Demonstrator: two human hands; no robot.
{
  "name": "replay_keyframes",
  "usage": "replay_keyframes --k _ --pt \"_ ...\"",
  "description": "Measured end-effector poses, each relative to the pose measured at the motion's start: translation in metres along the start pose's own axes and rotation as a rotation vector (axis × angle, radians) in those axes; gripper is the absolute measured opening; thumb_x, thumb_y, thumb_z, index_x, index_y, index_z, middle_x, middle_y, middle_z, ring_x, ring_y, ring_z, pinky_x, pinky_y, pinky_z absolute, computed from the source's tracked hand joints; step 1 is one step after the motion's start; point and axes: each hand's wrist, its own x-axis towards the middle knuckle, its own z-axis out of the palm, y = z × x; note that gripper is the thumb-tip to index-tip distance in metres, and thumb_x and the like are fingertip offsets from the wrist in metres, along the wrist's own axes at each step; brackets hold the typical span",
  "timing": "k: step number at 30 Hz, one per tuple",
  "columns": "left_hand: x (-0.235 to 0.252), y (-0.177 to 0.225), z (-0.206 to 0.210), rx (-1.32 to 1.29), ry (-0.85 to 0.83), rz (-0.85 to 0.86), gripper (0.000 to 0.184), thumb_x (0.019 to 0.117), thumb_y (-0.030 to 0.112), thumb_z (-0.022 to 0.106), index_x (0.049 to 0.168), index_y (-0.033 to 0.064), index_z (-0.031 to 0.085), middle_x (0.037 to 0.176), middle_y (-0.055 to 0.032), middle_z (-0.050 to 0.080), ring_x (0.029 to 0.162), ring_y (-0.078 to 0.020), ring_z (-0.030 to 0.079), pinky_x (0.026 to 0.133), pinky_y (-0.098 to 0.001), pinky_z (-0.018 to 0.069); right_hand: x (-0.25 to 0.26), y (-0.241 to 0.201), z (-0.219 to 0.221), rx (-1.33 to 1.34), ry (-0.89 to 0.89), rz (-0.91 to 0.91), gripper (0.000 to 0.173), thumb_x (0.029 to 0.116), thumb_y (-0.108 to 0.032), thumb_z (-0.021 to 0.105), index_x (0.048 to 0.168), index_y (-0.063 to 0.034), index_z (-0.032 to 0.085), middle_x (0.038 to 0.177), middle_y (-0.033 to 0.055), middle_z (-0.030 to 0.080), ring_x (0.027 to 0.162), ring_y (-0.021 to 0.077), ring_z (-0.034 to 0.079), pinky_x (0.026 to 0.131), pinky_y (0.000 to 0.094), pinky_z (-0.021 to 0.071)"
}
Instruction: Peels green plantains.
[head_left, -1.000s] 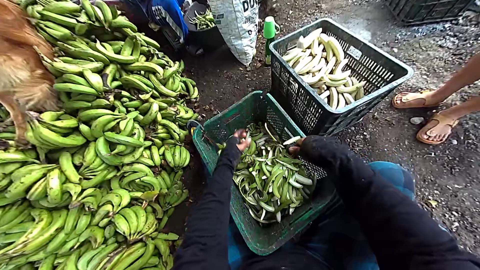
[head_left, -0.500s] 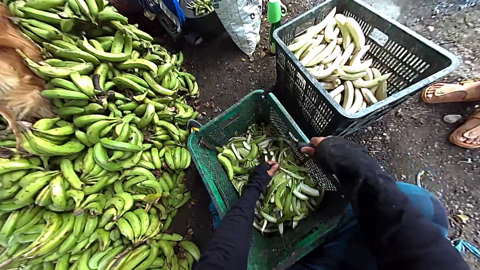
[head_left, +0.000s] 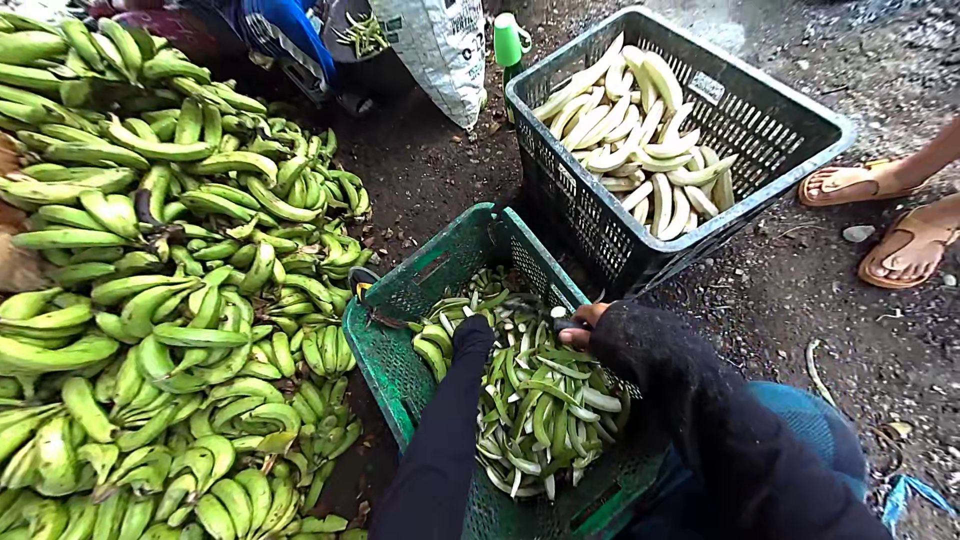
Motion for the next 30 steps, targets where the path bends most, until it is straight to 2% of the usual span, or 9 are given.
replay_keyframes --k 2,6,11,15,18,21,24,28,30 --pt "0.003 0.003 0.004 0.006 0.022 -0.023 0.040 0.1011 0.029 0.054 0.128 0.0003 0.064 0.131 -0.0228 0.064 0.125 -0.0387 0.060 0.103 -0.0584 0.0479 0.028 -0.035 -0.019 0.035 -0.386 0.564 0.040 0.1113 -0.020 0.046 0.137 0.0095 0.052 0.131 0.0218 0.061 0.112 0.0175 0.062 0.101 0.0292 0.0453" --pt "0.006 0.000 0.002 -0.092 0.046 -0.077 0.046 0.0994 0.032 0.058 0.135 0.0030 0.060 0.133 -0.0208 0.063 0.126 -0.0370 0.060 0.103 -0.0570 0.0488 0.046 0.005 0.023 0.060 -0.385 0.589 0.044 0.1081 -0.015 0.051 0.139 0.0169 0.049 0.145 0.0318 0.052 0.137 0.0306 0.051 0.118 0.0364 0.0335" --pt "-0.026 -0.034 -0.037 -0.848 0.229 0.007 0.048 0.1017 0.020 0.064 0.143 -0.0017 0.052 0.140 -0.0227 0.059 0.131 -0.0308 0.056 0.113 -0.0459 0.0415 0.043 -0.034 -0.002 0.132 -0.425 0.584 0.046 0.1145 -0.028 0.033 0.138 0.0076 0.051 0.120 0.0236 0.062 0.096 0.0240 0.065 0.094 0.0388 0.0510" --pt "-0.077 -0.074 -0.066 -1.570 0.516 0.533 0.048 0.0982 0.002 0.054 0.144 -0.0072 0.043 0.131 -0.0171 0.061 0.109 -0.0139 0.063 0.094 -0.0303 0.0533 0.043 -0.013 0.020 0.346 -0.274 0.494 0.045 0.1147 -0.027 0.032 0.129 0.0100 0.053 0.092 0.0156 0.060 0.070 0.0158 0.059 0.074 0.0312 0.0535" --pt "-0.137 -0.084 -0.080 -2.056 0.253 0.855 0.058 0.1036 0.052 0.047 0.155 0.0262 0.038 0.147 -0.0015 0.055 0.120 -0.0202 0.063 0.090 -0.0400 0.0574 0.043 0.008 0.039 0.730 -0.120 0.442 0.044 0.1143 -0.028 0.026 0.111 0.0040 0.055 0.063 0.0044 0.057 0.049 0.0108 0.059 0.051 0.0255 0.0540" --pt "-0.170 -0.071 -0.065 -2.295 -0.050 0.521 0.076 0.1034 0.066 0.011 0.137 0.0102 0.049 0.115 -0.0193 0.069 0.091 -0.0320 0.072 0.068 -0.0407 0.0608 0.043 0.031 0.059 0.943 0.014 0.548 0.050 0.1145 -0.037 0.021 0.109 -0.0005 0.054 0.060 0.0044 0.054 0.048 0.0144 0.058 0.049 0.0296 0.0530" --pt "-0.176 -0.058 -0.041 -2.347 -0.084 0.174 0.047 0.1125 0.037 0.021 0.112 0.0032 0.054 0.084 -0.0114 0.065 0.064 -0.0179 0.065 0.054 -0.0277 0.0559 0.026 0.035 0.079 0.938 0.033 0.594 0.046 0.1149 -0.036 0.022 0.117 -0.0007 0.052 0.066 0.0057 0.058 0.053 0.0154 0.060 0.053 0.0302 0.0539" --pt "-0.185 -0.069 -0.002 -2.196 0.003 0.491 0.029 0.1070 0.005 0.033 0.132 0.0026 0.046 0.100 -0.0073 0.068 0.089 -0.0151 0.069 0.081 -0.0312 0.0593 0.011 0.044 0.110 0.679 0.129 0.196 0.035 0.1075 -0.010 0.036 0.129 0.0154 0.048 0.095 0.0153 0.065 0.077 0.0113 0.065 0.077 0.0267 0.0562" --pt "-0.195 -0.071 0.004 -2.180 -0.048 0.525 0.028 0.1042 0.003 0.034 0.130 0.0024 0.047 0.098 -0.0077 0.068 0.086 -0.0153 0.069 0.078 -0.0314 0.0598 0.004 0.045 0.118 0.427 0.134 0.109 0.042 0.1034 -0.011 0.047 0.137 0.0134 0.048 0.113 0.0264 0.067 0.099 0.0230 0.066 0.096 0.0376 0.0515"
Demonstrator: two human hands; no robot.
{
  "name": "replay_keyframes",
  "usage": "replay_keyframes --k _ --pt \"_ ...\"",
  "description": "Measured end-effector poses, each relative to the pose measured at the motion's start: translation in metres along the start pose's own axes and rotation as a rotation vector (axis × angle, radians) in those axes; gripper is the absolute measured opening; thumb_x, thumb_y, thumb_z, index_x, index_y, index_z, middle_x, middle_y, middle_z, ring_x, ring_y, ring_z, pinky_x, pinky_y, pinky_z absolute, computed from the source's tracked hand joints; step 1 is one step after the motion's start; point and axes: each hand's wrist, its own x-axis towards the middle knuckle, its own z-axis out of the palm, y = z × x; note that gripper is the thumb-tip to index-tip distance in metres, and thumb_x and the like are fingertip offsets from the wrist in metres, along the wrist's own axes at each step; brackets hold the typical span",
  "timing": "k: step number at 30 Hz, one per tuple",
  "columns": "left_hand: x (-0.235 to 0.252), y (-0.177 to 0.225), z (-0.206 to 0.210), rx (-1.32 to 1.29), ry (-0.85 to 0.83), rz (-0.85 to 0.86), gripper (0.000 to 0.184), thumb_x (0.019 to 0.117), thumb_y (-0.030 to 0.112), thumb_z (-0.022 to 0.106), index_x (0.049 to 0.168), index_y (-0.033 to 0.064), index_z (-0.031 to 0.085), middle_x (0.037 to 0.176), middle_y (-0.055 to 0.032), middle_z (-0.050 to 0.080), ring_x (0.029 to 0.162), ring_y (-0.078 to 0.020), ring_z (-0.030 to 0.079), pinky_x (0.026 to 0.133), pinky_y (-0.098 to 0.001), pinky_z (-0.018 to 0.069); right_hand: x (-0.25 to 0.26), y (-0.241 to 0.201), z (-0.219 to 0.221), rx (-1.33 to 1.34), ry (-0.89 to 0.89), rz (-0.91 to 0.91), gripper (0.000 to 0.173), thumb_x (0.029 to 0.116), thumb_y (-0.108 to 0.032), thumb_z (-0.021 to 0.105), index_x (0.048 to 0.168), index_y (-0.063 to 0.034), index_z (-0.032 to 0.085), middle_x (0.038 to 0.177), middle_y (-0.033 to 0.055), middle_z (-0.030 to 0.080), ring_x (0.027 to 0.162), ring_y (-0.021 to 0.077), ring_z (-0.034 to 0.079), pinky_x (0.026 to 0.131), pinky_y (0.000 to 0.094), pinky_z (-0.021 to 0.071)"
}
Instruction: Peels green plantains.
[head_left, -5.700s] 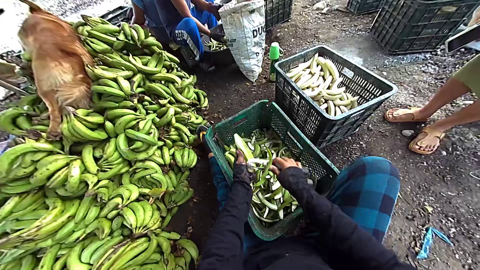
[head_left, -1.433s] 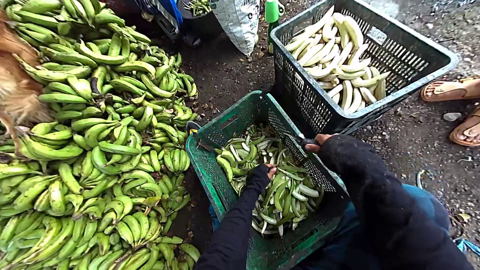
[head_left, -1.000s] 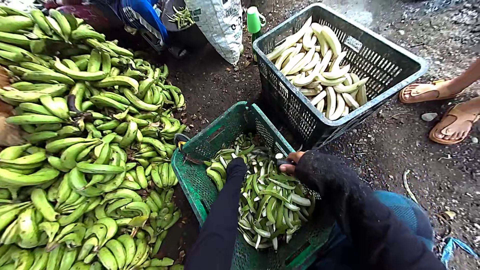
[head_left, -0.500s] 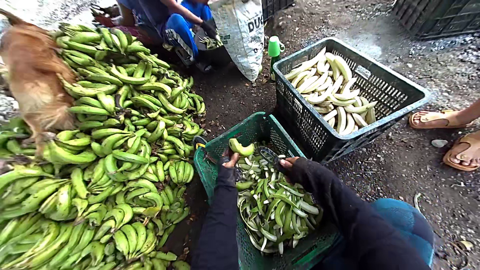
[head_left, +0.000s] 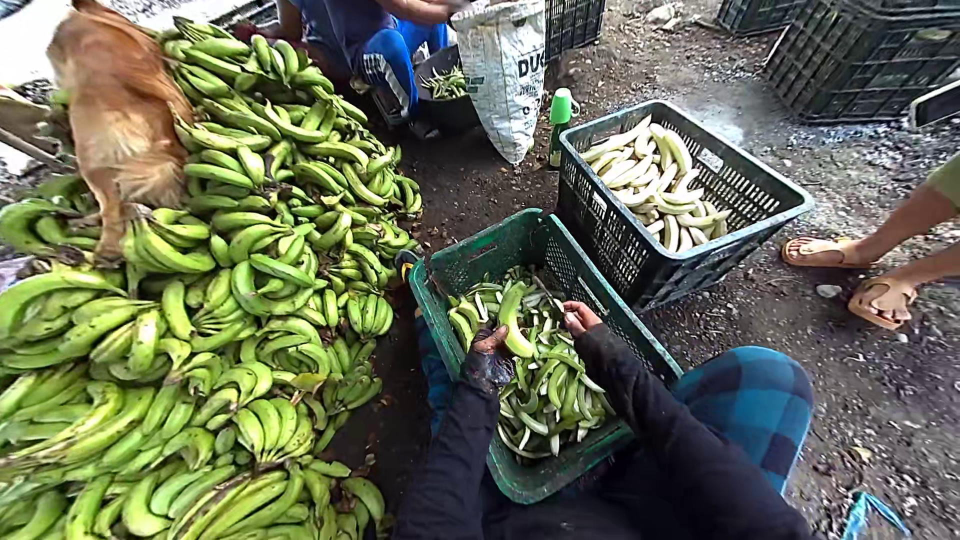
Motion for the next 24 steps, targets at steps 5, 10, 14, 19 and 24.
replay_keyframes --k 5,10,14,19,24 --pt "-0.005 -0.002 0.001 0.038 0.224 -0.110 0.040 0.1120 0.037 0.030 0.116 0.0066 0.056 0.085 -0.0079 0.063 0.067 -0.0152 0.062 0.056 -0.0296 0.0541 -0.034 -0.020 0.019 -0.506 -0.086 -0.038 0.049 0.1043 -0.038 0.054 0.142 -0.0074 0.059 0.135 0.0237 0.064 0.132 0.0471 0.052 0.111 0.0741 0.0250" --pt "-0.006 -0.003 0.009 0.079 0.366 -0.161 0.039 0.1121 0.030 0.031 0.135 0.0024 0.046 0.112 -0.0131 0.058 0.093 -0.0189 0.059 0.081 -0.0368 0.0527 -0.066 -0.023 0.035 -0.602 -0.072 -0.010 0.046 0.1035 -0.041 0.057 0.140 -0.0130 0.063 0.138 0.0215 0.062 0.135 0.0444 0.050 0.112 0.0712 0.0259" --pt "-0.025 -0.004 0.027 0.498 0.375 -0.067 0.039 0.1125 0.020 0.034 0.135 -0.0067 0.052 0.127 -0.0225 0.060 0.111 -0.0253 0.060 0.098 -0.0400 0.0491 -0.053 -0.032 0.048 -0.524 0.017 0.186 0.049 0.1063 -0.043 0.052 0.144 -0.0139 0.059 0.141 0.0209 0.061 0.139 0.0432 0.047 0.114 0.0710 0.0238" --pt "-0.033 -0.006 0.025 0.117 0.381 0.171 0.034 0.1123 0.017 0.029 0.128 -0.0046 0.050 0.101 -0.0108 0.063 0.085 -0.0125 0.064 0.078 -0.0296 0.0565 -0.005 -0.009 0.023 -0.362 0.236 0.410 0.047 0.1085 -0.044 0.044 0.142 -0.0144 0.058 0.138 0.0178 0.064 0.137 0.0374 0.053 0.116 0.0681 0.0269" --pt "-0.020 0.030 0.026 0.119 0.443 0.095 0.041 0.1136 0.024 0.025 0.139 -0.0022 0.044 0.116 -0.0134 0.060 0.094 -0.0106 0.060 0.083 -0.0267 0.0522 -0.051 -0.047 0.007 -0.527 -0.021 0.060 0.044 0.1058 -0.039 0.052 0.138 -0.0111 0.063 0.129 0.0192 0.068 0.131 0.0434 0.056 0.111 0.0740 0.0267"
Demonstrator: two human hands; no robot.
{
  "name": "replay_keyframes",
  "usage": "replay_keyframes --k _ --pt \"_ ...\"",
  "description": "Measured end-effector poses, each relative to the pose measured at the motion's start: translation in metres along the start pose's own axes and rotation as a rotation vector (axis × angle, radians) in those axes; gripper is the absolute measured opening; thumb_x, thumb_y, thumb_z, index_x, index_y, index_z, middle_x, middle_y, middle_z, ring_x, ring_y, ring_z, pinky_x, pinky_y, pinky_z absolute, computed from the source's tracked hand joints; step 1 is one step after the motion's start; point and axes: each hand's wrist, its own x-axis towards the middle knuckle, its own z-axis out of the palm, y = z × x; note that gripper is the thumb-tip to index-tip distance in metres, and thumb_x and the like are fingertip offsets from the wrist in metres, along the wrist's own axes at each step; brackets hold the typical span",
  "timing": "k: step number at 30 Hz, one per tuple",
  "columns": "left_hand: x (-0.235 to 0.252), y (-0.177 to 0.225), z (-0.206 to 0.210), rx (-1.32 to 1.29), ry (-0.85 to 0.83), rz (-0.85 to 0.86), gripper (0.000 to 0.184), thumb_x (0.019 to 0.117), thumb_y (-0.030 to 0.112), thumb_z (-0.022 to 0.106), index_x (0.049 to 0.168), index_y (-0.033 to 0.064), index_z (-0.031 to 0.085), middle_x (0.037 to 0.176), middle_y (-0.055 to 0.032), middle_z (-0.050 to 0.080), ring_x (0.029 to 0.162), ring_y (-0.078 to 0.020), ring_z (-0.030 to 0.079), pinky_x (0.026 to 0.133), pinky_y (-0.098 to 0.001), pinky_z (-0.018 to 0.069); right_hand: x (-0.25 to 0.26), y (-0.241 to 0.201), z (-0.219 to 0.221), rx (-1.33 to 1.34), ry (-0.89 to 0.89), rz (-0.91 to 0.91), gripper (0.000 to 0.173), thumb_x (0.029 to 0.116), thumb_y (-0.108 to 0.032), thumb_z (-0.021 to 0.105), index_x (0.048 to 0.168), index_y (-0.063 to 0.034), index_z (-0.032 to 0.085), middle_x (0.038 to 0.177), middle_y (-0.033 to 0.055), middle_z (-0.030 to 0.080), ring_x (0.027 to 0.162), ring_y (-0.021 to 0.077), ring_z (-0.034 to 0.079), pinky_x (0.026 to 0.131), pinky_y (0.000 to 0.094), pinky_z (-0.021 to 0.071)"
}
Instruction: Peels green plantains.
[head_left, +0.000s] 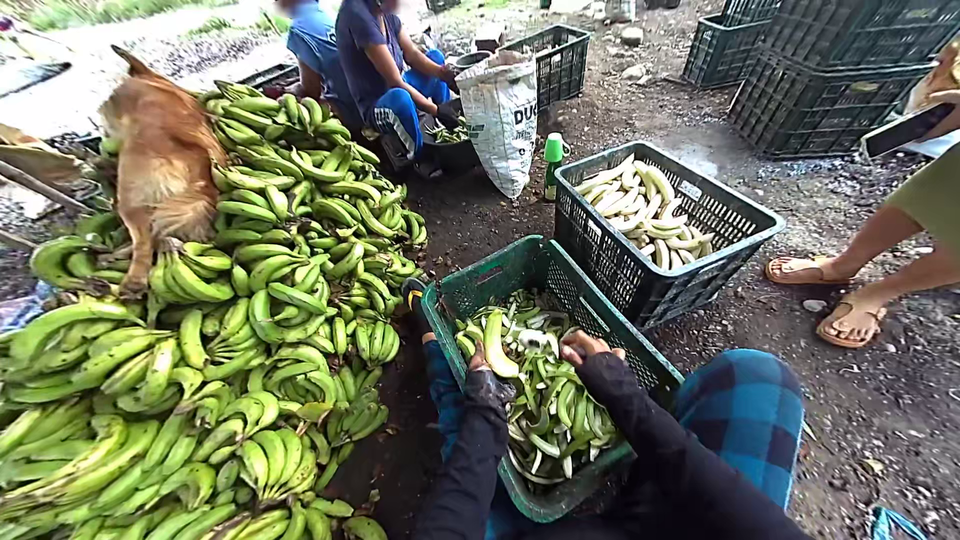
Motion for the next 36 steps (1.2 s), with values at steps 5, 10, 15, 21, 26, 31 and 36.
replay_keyframes --k 5,10,15,21,26,31,36 --pt "-0.006 -0.020 0.006 0.295 -0.126 0.051 0.038 0.1124 0.023 0.035 0.132 -0.0043 0.053 0.114 -0.0153 0.062 0.097 -0.0152 0.061 0.088 -0.0323 0.0521 0.002 -0.015 0.022 0.004 0.059 0.012 0.045 0.1030 -0.040 0.058 0.138 -0.0112 0.064 0.135 0.0231 0.063 0.135 0.0466 0.050 0.111 0.0739 0.0263" --pt "-0.009 -0.041 0.001 0.483 -0.043 0.034 0.045 0.1134 0.023 0.031 0.141 -0.0095 0.046 0.129 -0.0257 0.058 0.111 -0.0254 0.060 0.098 -0.0374 0.0488 0.040 -0.022 0.003 -0.025 0.383 0.238 0.046 0.1037 -0.044 0.057 0.141 -0.0175 0.063 0.143 0.0238 0.058 0.139 0.0467 0.046 0.111 0.0694 0.0285" --pt "-0.011 -0.011 0.011 0.354 -0.034 0.145 0.043 0.1134 0.014 0.024 0.147 -0.0101 0.036 0.122 -0.0218 0.059 0.099 -0.0131 0.060 0.091 -0.0259 0.0493 -0.015 -0.025 -0.017 -0.100 0.050 -0.010 0.045 0.1073 -0.041 0.050 0.140 -0.0128 0.064 0.133 0.0214 0.067 0.132 0.0467 0.054 0.112 0.0744 0.0247" --pt "-0.009 -0.030 0.006 -0.061 -0.437 -0.311 0.042 0.1134 0.032 0.021 0.109 0.0049 0.053 0.075 -0.0054 0.060 0.053 -0.0101 0.058 0.046 -0.0213 0.0496 0.000 -0.011 0.005 -0.086 0.352 0.005 0.042 0.1021 -0.038 0.061 0.134 -0.0113 0.068 0.134 0.0269 0.064 0.132 0.0519 0.052 0.108 0.0757 0.0298" --pt "-0.024 -0.026 0.012 0.278 -0.166 -0.033 0.036 0.1128 0.027 0.034 0.137 0.0044 0.048 0.100 -0.0091 0.063 0.076 -0.0095 0.062 0.066 -0.0244 0.0543 0.033 -0.025 -0.026 -0.105 0.618 -0.078 0.039 0.1010 -0.041 0.063 0.130 -0.0168 0.071 0.125 0.0223 0.069 0.121 0.0484 0.060 0.100 0.0727 0.0373" --pt "0.021 -0.030 0.013 0.588 0.183 0.626 0.068 0.1045 0.015 0.045 0.157 -0.0118 0.011 0.138 -0.0362 0.052 0.122 -0.0332 0.061 0.105 -0.0413 0.0471 -0.033 -0.044 0.004 -0.086 0.090 0.078 0.047 0.1078 -0.045 0.046 0.139 -0.0149 0.064 0.130 0.0210 0.069 0.129 0.0442 0.058 0.111 0.0705 0.0293" --pt "0.001 -0.014 0.016 0.254 -0.212 0.335 0.033 0.1099 0.011 0.031 0.139 0.0006 0.042 0.101 -0.0057 0.060 0.085 -0.0032 0.059 0.077 -0.0181 0.0506 -0.028 -0.041 0.016 -0.011 0.193 0.063 0.044 0.1070 -0.038 0.051 0.139 -0.0113 0.065 0.133 0.0240 0.066 0.131 0.0473 0.054 0.111 0.0714 0.0292"
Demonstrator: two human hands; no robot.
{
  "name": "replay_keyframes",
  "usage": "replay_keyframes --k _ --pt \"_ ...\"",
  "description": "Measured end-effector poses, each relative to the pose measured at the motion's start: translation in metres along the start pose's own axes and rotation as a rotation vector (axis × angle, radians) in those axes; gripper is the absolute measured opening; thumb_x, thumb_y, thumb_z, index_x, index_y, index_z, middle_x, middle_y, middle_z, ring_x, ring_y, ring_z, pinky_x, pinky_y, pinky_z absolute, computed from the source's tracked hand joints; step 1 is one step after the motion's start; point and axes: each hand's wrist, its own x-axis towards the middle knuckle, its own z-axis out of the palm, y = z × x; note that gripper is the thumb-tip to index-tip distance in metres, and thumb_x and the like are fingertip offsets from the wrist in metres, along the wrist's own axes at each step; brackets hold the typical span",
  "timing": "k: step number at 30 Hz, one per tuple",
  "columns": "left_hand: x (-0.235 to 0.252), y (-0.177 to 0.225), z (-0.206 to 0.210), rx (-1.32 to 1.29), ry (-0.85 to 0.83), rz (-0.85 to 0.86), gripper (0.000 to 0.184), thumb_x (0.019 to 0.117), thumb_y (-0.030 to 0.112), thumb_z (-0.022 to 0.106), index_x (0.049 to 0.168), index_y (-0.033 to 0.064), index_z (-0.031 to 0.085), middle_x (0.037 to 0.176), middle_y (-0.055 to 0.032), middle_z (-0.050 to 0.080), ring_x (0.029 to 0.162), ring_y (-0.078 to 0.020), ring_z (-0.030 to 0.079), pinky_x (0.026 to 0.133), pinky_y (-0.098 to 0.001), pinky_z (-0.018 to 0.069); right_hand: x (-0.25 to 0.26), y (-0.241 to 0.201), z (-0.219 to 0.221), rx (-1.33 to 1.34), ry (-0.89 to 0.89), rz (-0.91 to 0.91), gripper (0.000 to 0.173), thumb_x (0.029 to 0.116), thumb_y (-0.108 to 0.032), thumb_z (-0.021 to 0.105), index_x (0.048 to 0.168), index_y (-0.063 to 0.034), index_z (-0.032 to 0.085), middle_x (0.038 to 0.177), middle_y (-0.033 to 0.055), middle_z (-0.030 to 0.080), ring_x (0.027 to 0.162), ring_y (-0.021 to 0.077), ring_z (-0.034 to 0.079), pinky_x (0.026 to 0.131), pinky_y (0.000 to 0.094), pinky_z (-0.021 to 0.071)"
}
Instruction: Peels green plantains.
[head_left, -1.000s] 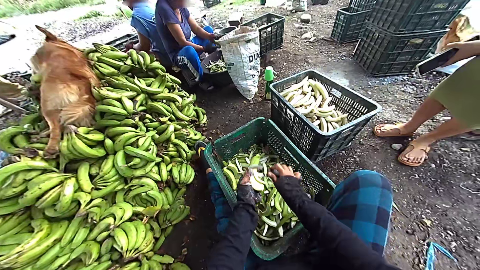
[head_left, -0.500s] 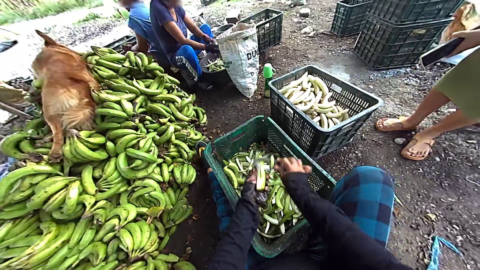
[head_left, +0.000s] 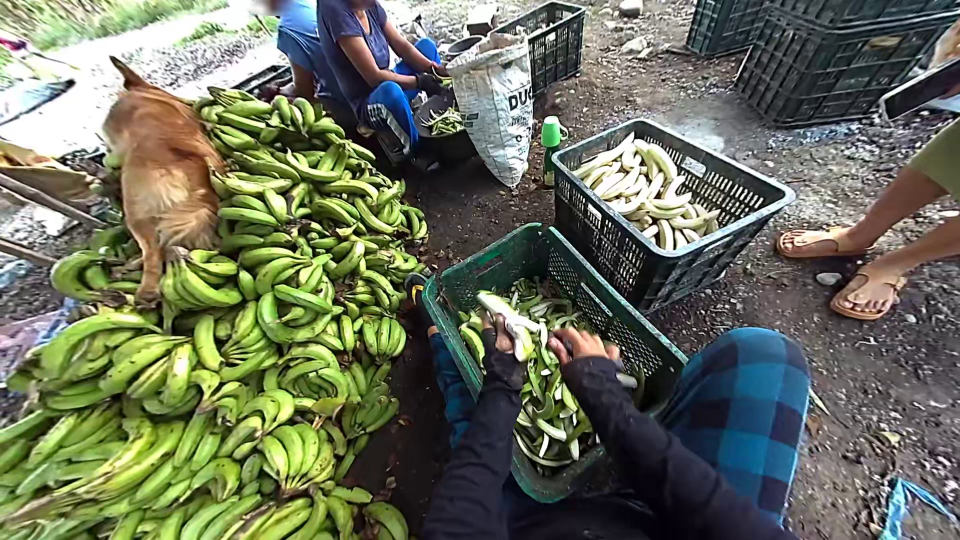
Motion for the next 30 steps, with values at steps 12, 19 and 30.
replay_keyframes --k 12,19,30 --pt "0.026 -0.017 0.020 0.256 0.453 0.109 0.045 0.1108 0.018 0.041 0.144 -0.0122 0.040 0.128 -0.0303 0.059 0.115 -0.0292 0.061 0.102 -0.0391 0.0487 0.005 -0.006 0.023 -0.044 0.139 0.062 0.047 0.1039 -0.044 0.055 0.139 -0.0143 0.064 0.132 0.0256 0.065 0.128 0.0495 0.056 0.104 0.0700 0.0366" --pt "0.017 0.026 0.009 0.375 -0.302 -0.159 0.032 0.1101 0.008 0.038 0.133 -0.0111 0.051 0.118 -0.0210 0.063 0.106 -0.0167 0.061 0.100 -0.0338 0.0481 0.049 0.006 -0.010 -0.040 0.134 -0.132 0.040 0.1059 -0.036 0.054 0.134 -0.0110 0.068 0.129 0.0264 0.066 0.127 0.0499 0.056 0.106 0.0732 0.0321" --pt "0.015 0.006 0.015 0.537 0.094 -0.274 0.038 0.1099 0.010 0.041 0.142 -0.0092 0.046 0.136 -0.0271 0.056 0.124 -0.0291 0.057 0.106 -0.0414 0.0456 0.042 0.020 0.029 0.034 0.071 -0.150 0.043 0.1034 -0.035 0.058 0.139 -0.0116 0.064 0.134 0.0239 0.064 0.131 0.0486 0.053 0.107 0.0708 0.0335"
